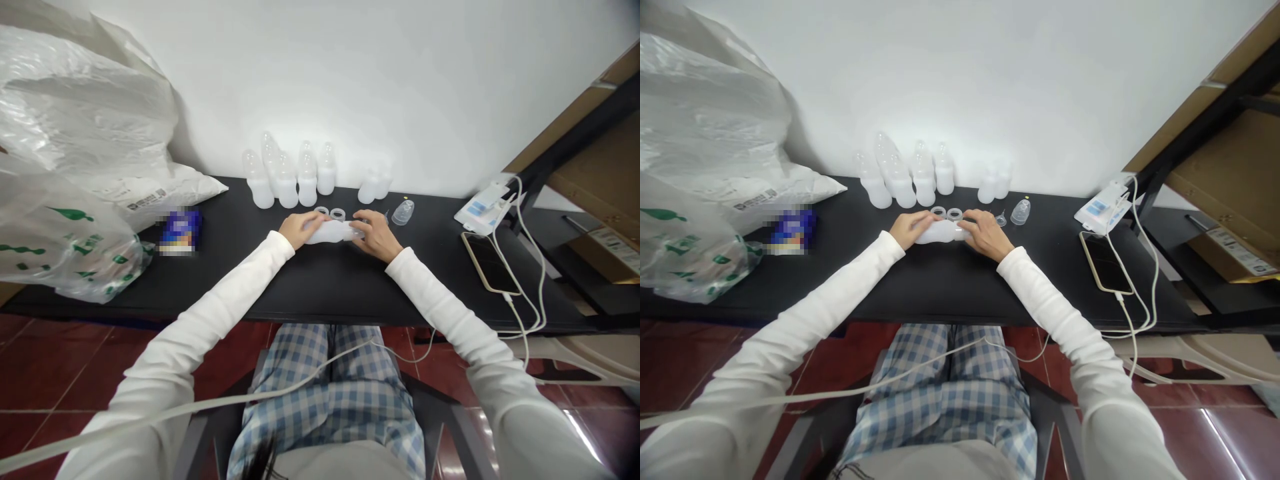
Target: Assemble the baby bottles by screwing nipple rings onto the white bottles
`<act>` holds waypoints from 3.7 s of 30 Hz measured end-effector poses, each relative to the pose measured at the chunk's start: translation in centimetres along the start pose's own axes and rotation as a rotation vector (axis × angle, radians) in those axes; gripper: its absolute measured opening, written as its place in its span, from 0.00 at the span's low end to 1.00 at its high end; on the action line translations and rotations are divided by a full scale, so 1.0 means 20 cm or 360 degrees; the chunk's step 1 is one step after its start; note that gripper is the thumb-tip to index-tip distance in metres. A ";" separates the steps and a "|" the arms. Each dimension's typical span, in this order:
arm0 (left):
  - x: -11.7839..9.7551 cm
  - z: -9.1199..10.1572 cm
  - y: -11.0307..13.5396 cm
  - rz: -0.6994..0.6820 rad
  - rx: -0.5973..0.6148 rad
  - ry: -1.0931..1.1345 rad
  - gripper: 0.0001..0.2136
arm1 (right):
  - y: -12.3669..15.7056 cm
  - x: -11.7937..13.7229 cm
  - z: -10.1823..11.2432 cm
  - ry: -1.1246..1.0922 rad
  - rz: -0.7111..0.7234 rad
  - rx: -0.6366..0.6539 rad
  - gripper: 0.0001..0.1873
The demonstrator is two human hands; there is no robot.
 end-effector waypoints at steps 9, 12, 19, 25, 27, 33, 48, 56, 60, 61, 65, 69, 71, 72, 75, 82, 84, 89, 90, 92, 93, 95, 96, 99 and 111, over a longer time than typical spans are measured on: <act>-0.07 0.01 0.02 -0.0947 -0.0209 -0.0682 0.30 | -0.03 -0.05 0.05 -0.0106 -0.0441 0.0076 0.27; -0.09 0.03 0.03 -0.0990 -0.0264 -0.0694 0.28 | -0.01 -0.09 0.05 -0.0053 -0.0557 0.0018 0.28; -0.11 0.00 0.04 -0.0996 -0.0202 -0.0592 0.28 | 0.01 -0.11 0.04 -0.0085 -0.0588 -0.0100 0.32; -0.12 0.03 0.03 -0.0506 -0.0089 -0.0177 0.25 | 0.03 -0.10 0.04 -0.0051 -0.0518 -0.0115 0.34; -0.12 0.04 0.03 -0.0339 -0.0055 -0.0037 0.25 | 0.03 -0.10 0.04 -0.0051 -0.0475 -0.0106 0.34; -0.01 0.01 0.00 0.0193 -0.0051 0.0288 0.25 | 0.05 -0.08 0.03 -0.0040 -0.0380 -0.0064 0.32; 0.19 -0.02 -0.01 0.1028 -0.0153 0.0884 0.24 | 0.02 -0.09 0.07 0.0001 -0.0242 -0.0073 0.16; 0.19 0.00 -0.02 0.0992 -0.0198 0.0818 0.25 | 0.04 -0.29 0.31 0.0433 -0.0634 -0.0542 0.20; 0.21 0.00 -0.02 0.0943 -0.0257 0.0783 0.27 | 0.07 -0.42 0.43 0.0661 -0.0832 -0.0695 0.25; 0.21 0.00 -0.02 0.0933 -0.0261 0.0770 0.28 | 0.08 -0.45 0.45 0.0706 -0.0877 -0.0701 0.25; 0.22 0.00 -0.02 0.0908 -0.0275 0.0735 0.27 | 0.14 -0.57 0.38 0.0740 -0.1030 -0.0456 0.25; 0.22 0.00 -0.02 0.0884 -0.0277 0.0705 0.26 | 0.21 -0.62 0.21 0.0666 -0.1121 -0.0039 0.25; 0.23 0.00 -0.02 0.0872 -0.0274 0.0670 0.26 | 0.22 -0.62 0.19 0.0678 -0.1131 -0.0049 0.26; 0.23 0.00 -0.02 0.0867 -0.0266 0.0638 0.26 | 0.22 -0.61 0.20 0.0693 -0.1124 -0.0108 0.26; 0.21 0.01 -0.01 0.0731 -0.0273 0.0434 0.26 | 0.17 -0.56 0.27 0.0694 -0.1062 -0.0312 0.28; -0.07 0.00 0.04 -0.0470 -0.0169 -0.0420 0.23 | 0.00 -0.21 0.18 0.0152 -0.0435 0.0060 0.25; -0.10 0.00 0.04 -0.0629 -0.0212 -0.0494 0.23 | -0.02 -0.10 0.12 0.0023 -0.0269 0.0205 0.26; -0.13 0.02 0.05 -0.0842 -0.0309 -0.0568 0.24 | -0.05 -0.02 0.07 -0.0065 -0.0212 0.0194 0.32; -0.14 0.02 0.05 -0.0867 -0.0315 -0.0580 0.23 | -0.05 -0.02 0.07 -0.0079 -0.0207 0.0168 0.30; -0.15 0.02 0.05 -0.0922 -0.0328 -0.0599 0.22 | -0.05 -0.02 0.08 -0.0111 -0.0176 0.0112 0.28; -0.15 0.03 0.05 -0.0950 -0.0337 -0.0607 0.22 | -0.05 -0.02 0.08 -0.0126 -0.0156 0.0086 0.28; -0.16 0.03 0.06 -0.0996 -0.0364 -0.0623 0.21 | -0.05 -0.01 0.08 -0.0150 -0.0123 0.0045 0.27; -0.16 0.03 0.06 -0.1011 -0.0385 -0.0631 0.21 | -0.04 0.00 0.08 -0.0159 -0.0107 0.0032 0.26; -0.17 0.04 0.07 -0.1020 -0.0458 -0.0645 0.19 | -0.04 0.02 0.06 -0.0172 -0.0050 0.0007 0.25; 0.01 0.01 -0.01 -0.0028 -0.0285 0.0016 0.16 | 0.01 0.08 0.02 0.0166 0.0297 0.0011 0.14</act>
Point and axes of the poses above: each hand's wrist, its own y-axis away from the middle knuckle, its own z-axis out of the back of the hand, x = y × z, the point moved 7 cm from there along -y, towards the middle knuckle, and after that the axes turned 13 degrees about -x, right-handed, at the moved point
